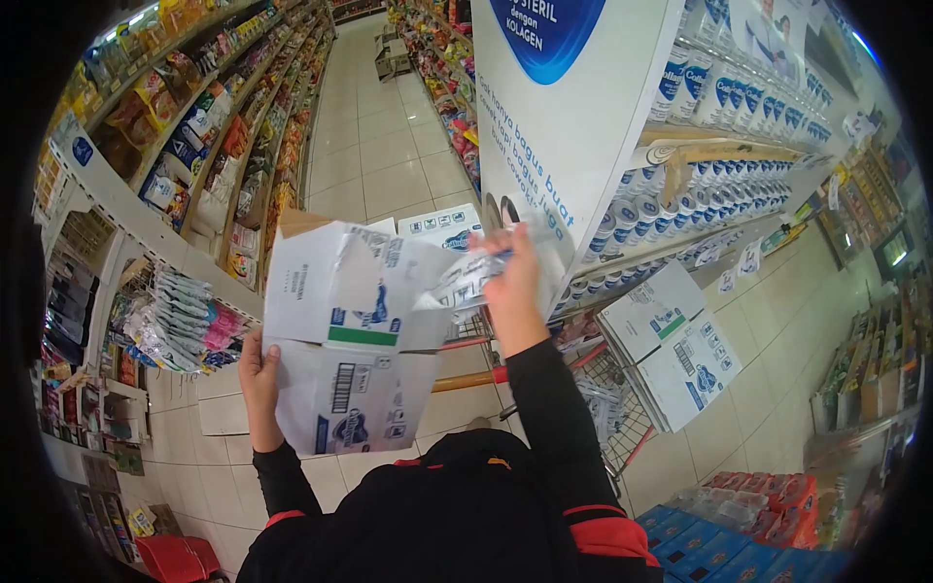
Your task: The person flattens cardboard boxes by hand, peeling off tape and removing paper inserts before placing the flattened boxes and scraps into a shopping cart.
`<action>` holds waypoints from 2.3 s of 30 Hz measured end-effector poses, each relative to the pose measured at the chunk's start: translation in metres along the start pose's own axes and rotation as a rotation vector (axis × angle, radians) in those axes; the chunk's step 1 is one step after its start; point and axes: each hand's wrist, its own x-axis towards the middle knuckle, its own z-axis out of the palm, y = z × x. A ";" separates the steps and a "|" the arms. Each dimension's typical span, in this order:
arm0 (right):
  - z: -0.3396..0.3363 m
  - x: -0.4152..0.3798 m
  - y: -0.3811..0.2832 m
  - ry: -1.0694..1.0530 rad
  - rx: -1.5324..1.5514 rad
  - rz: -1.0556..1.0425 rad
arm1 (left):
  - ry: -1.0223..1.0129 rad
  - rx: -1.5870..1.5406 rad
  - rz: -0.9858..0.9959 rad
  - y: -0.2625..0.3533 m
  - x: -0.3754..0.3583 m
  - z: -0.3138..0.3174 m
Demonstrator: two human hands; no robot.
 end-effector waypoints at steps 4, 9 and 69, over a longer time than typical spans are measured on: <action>-0.020 -0.011 -0.021 -0.154 -0.203 -0.037 | 0.045 -0.081 -0.019 0.010 0.003 -0.010; -0.030 -0.041 -0.048 -0.104 -0.226 -0.117 | -0.020 -0.188 -0.006 0.013 0.010 -0.004; -0.309 -0.091 -0.144 0.718 -2.108 -0.274 | 0.015 0.612 0.202 -0.015 0.117 0.024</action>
